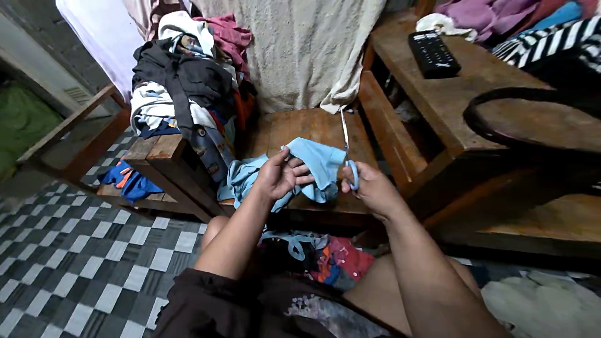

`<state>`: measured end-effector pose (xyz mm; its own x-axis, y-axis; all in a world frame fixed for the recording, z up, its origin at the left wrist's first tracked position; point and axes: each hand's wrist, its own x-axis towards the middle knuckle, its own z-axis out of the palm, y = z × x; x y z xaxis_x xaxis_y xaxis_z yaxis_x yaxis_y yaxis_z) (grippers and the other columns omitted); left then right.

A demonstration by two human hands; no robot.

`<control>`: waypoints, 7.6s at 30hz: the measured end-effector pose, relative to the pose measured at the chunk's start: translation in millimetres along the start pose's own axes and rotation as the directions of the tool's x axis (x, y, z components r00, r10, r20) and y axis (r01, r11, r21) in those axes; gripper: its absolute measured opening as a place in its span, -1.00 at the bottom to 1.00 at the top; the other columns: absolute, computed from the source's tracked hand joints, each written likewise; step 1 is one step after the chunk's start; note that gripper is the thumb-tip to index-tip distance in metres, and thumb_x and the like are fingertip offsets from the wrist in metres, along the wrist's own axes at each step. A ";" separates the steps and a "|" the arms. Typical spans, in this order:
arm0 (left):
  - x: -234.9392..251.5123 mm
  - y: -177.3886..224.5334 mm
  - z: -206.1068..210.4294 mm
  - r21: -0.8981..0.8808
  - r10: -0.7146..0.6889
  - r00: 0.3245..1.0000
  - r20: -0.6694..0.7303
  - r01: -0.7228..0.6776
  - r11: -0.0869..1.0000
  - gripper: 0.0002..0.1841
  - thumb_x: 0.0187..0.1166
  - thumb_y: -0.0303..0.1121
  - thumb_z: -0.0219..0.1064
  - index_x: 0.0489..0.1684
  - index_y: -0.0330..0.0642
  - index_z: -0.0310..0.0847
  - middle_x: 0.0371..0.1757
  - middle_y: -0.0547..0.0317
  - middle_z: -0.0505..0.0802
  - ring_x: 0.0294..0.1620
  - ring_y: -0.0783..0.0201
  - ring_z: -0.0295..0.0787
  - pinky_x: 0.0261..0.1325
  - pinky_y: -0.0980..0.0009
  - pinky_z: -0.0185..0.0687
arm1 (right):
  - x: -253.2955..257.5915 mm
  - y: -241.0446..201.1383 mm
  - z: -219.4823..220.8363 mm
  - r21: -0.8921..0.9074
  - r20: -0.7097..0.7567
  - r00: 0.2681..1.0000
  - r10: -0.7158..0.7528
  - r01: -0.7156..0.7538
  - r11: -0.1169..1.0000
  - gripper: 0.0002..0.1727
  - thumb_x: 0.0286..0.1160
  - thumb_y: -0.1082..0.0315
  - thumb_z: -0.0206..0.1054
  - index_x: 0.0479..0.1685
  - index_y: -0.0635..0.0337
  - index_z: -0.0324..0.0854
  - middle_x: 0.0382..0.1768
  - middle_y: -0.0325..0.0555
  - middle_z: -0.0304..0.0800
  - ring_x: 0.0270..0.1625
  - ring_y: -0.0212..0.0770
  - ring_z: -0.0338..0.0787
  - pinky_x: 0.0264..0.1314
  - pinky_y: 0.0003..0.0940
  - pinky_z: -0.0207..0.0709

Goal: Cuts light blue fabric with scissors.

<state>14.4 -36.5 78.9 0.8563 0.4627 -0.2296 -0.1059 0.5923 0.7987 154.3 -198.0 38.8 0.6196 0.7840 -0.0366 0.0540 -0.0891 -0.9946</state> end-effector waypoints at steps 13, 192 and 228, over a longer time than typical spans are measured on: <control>84.3 -40.8 -25.9 -0.179 0.129 0.926 -0.355 -0.202 0.963 -0.74 0.88 -0.09 -0.05 -0.02 -0.02 0.45 -0.31 0.27 0.65 -0.30 0.35 0.63 -0.14 0.38 0.63 | -5.9 -2.1 1.6 0.063 -0.042 0.998 0.039 -0.037 0.997 -0.83 0.80 0.30 0.11 -0.03 0.22 0.49 -0.58 -0.42 0.53 -0.62 -0.61 0.45 -0.54 -0.73 0.31; 21.7 15.1 -81.7 0.282 0.073 0.958 0.277 -0.154 0.947 -0.43 0.18 -0.76 0.46 0.24 -0.32 0.42 -0.04 0.19 0.88 0.02 0.38 0.85 0.24 0.35 0.77 | 4.8 22.1 90.3 0.362 0.295 0.955 0.040 -0.150 0.920 -0.60 0.49 -0.14 0.41 -0.16 -0.04 0.50 -0.60 -0.60 0.52 -0.62 -0.71 0.44 -0.52 -0.82 0.33; 44.1 9.8 -84.3 -0.486 -0.167 0.974 -0.155 0.072 0.871 -0.78 0.82 -0.34 -0.04 0.02 -0.18 0.52 -0.21 0.02 0.80 -0.26 0.24 0.80 -0.14 0.40 0.77 | 7.3 12.8 66.1 0.034 0.348 0.926 0.147 -0.170 0.985 -0.70 0.52 -0.03 0.32 -0.18 -0.02 0.48 -0.61 -0.59 0.51 -0.60 -0.66 0.50 -0.48 -0.76 0.41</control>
<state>8.5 45.3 29.7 0.7732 0.4534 -0.4433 -0.2760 0.8700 0.4085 107.7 -152.8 19.3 0.3094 0.9265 -0.2144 -0.0786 -0.1998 -0.9767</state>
